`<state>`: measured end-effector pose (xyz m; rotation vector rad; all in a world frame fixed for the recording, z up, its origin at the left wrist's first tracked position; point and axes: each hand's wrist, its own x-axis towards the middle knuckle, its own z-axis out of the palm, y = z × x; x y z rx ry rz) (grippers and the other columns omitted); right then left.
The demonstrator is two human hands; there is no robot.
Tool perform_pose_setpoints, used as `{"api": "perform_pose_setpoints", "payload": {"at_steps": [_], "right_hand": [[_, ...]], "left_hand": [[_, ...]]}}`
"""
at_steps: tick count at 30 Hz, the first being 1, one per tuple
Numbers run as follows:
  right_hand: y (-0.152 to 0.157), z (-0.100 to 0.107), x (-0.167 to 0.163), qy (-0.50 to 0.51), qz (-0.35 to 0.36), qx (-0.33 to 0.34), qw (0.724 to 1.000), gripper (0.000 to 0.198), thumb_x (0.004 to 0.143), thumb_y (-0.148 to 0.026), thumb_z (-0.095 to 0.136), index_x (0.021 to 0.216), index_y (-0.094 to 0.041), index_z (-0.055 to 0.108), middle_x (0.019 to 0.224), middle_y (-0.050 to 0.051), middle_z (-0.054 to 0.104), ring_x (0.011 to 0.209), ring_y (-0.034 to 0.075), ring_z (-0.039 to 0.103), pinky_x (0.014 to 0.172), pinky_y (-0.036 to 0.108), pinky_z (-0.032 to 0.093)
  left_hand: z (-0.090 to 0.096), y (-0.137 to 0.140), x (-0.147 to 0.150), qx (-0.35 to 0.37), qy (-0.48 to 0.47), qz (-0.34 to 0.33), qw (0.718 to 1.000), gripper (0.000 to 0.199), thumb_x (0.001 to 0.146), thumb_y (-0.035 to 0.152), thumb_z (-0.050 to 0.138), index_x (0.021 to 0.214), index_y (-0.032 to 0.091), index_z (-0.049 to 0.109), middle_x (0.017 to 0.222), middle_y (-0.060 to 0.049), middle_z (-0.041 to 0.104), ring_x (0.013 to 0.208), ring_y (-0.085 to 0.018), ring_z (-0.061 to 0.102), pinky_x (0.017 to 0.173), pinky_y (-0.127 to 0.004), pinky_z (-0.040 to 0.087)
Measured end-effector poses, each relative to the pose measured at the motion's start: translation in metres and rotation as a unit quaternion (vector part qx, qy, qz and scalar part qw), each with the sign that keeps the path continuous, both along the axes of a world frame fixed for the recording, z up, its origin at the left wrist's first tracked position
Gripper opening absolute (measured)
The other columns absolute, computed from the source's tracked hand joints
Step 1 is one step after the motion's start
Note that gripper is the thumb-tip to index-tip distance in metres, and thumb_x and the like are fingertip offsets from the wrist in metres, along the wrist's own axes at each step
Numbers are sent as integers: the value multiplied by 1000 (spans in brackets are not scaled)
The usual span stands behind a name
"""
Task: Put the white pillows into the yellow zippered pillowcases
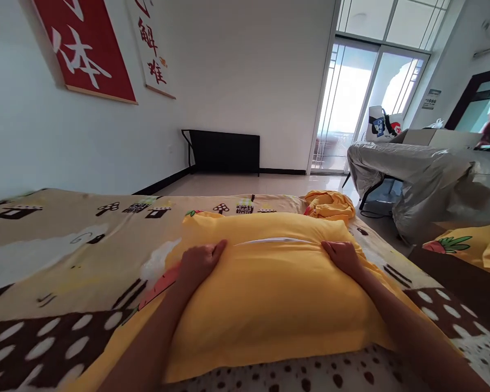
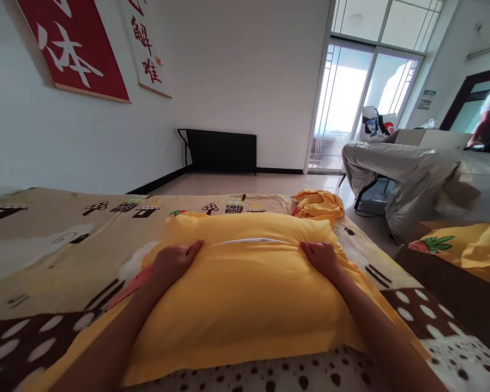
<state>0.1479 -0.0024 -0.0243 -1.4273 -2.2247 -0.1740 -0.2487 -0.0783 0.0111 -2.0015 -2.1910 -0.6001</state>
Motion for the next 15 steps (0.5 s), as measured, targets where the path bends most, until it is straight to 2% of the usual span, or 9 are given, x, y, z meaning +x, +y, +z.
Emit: {"api": "perform_pose_setpoints", "payload": {"at_steps": [2, 4, 10, 13, 15], "right_hand": [[5, -12, -2, 42, 11, -25, 999, 66, 93, -55, 20, 58, -18, 62, 62, 7, 68, 56, 16, 59, 57, 26, 31], [8, -15, -2, 60, 19, -36, 997, 66, 92, -57, 22, 56, -18, 61, 59, 7, 66, 55, 16, 57, 56, 25, 31], [8, -15, -1, 62, 16, -61, 996, 65, 93, -56, 22, 57, -18, 61, 63, 7, 67, 58, 16, 58, 56, 25, 31], [0, -2, 0, 12, -6, -35, 999, 64, 94, -53, 19, 63, -18, 63, 68, 7, 69, 62, 17, 60, 57, 26, 31], [-8, 18, -1, -44, -23, 26, 998, 62, 94, -50, 19, 65, -18, 63, 70, 8, 69, 61, 17, 59, 56, 26, 29]], "left_hand": [[-11, 6, -1, -17, -60, -10, 998, 63, 87, 58, 20, 52, 17, 52, 57, -8, 59, 55, -17, 50, 55, -27, 26], [-16, 9, -2, -23, -112, -18, 993, 62, 86, 60, 23, 49, 17, 48, 53, -7, 56, 53, -16, 48, 54, -27, 26], [-18, 5, 1, 9, -143, -12, 990, 60, 86, 58, 26, 45, 17, 40, 47, -5, 49, 49, -13, 42, 52, -27, 24], [-8, -6, 3, 60, -130, 5, 990, 56, 87, 55, 25, 46, 18, 37, 46, -4, 46, 50, -14, 42, 53, -27, 25], [5, -17, 4, 100, -116, 18, 988, 53, 88, 52, 24, 49, 19, 36, 49, -4, 46, 53, -14, 43, 56, -27, 26]]}}
